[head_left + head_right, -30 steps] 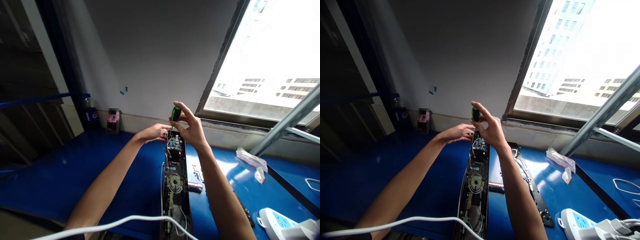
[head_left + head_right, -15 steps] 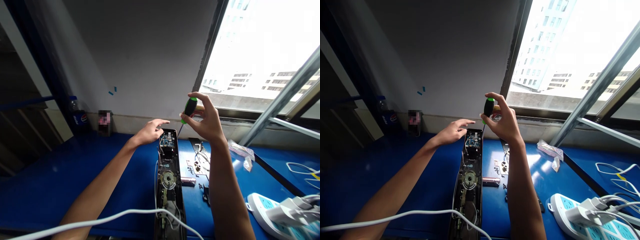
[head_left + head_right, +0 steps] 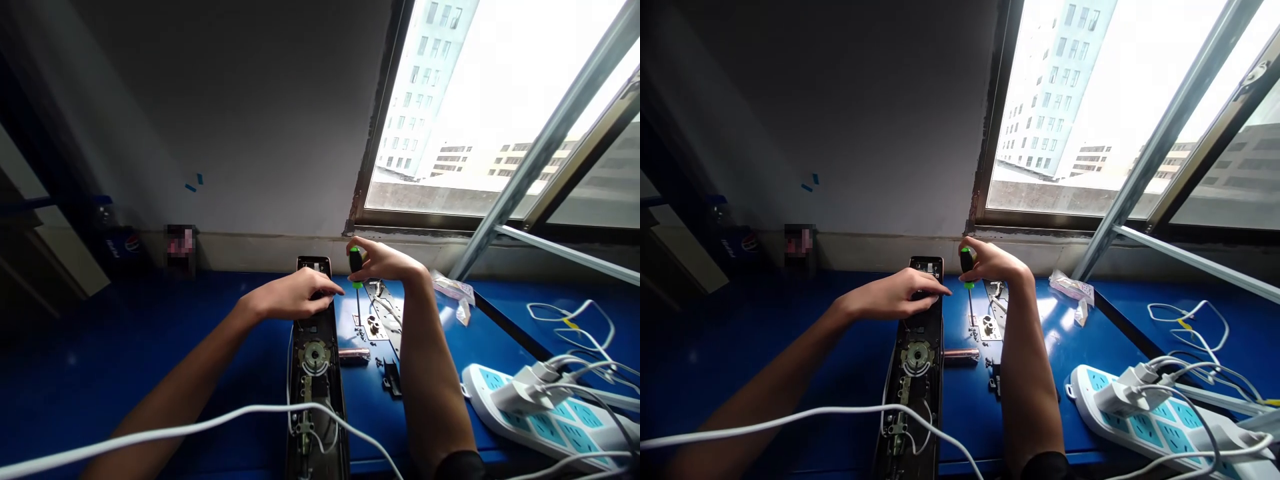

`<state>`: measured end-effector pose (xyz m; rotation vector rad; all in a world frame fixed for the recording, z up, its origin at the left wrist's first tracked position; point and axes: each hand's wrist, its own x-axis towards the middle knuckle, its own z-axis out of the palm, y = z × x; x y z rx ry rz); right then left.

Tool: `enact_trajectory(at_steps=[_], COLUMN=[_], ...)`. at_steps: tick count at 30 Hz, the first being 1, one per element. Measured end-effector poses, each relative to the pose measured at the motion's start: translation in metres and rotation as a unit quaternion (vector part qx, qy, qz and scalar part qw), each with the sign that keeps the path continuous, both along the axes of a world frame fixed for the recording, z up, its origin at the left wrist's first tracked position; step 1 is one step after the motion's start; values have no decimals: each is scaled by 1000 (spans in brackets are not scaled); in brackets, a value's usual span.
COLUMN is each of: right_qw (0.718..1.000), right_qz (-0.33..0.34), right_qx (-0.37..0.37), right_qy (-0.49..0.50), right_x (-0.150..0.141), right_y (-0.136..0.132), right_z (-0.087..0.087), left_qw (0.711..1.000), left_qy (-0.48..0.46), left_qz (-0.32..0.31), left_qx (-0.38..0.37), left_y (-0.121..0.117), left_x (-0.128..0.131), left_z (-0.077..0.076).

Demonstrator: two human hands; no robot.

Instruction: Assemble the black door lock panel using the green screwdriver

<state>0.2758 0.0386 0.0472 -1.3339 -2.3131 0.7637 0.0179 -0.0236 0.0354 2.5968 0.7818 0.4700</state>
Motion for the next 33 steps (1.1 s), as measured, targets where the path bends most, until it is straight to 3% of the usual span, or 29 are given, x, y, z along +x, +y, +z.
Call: enact_trajectory(at_steps=[11, 19, 26, 33], right_qw=[999, 993, 952, 922], right_qz=[27, 16, 9, -26], right_qx=[-23, 40, 117, 192], right_qy=[22, 110, 282, 335], right_x=[-7, -9, -18, -23], right_y=[11, -4, -28, -33], right_z=[-11, 5, 26, 32], left_qw=[1000, 999, 1000, 999], left_qy=[-23, -31, -18, -48], left_qz=[10, 39, 7, 11], left_qx=[2, 5, -10, -19], left_y=[3, 8, 8, 12], left_x=[-5, -14, -11, -5], left_z=[0, 3, 0, -7])
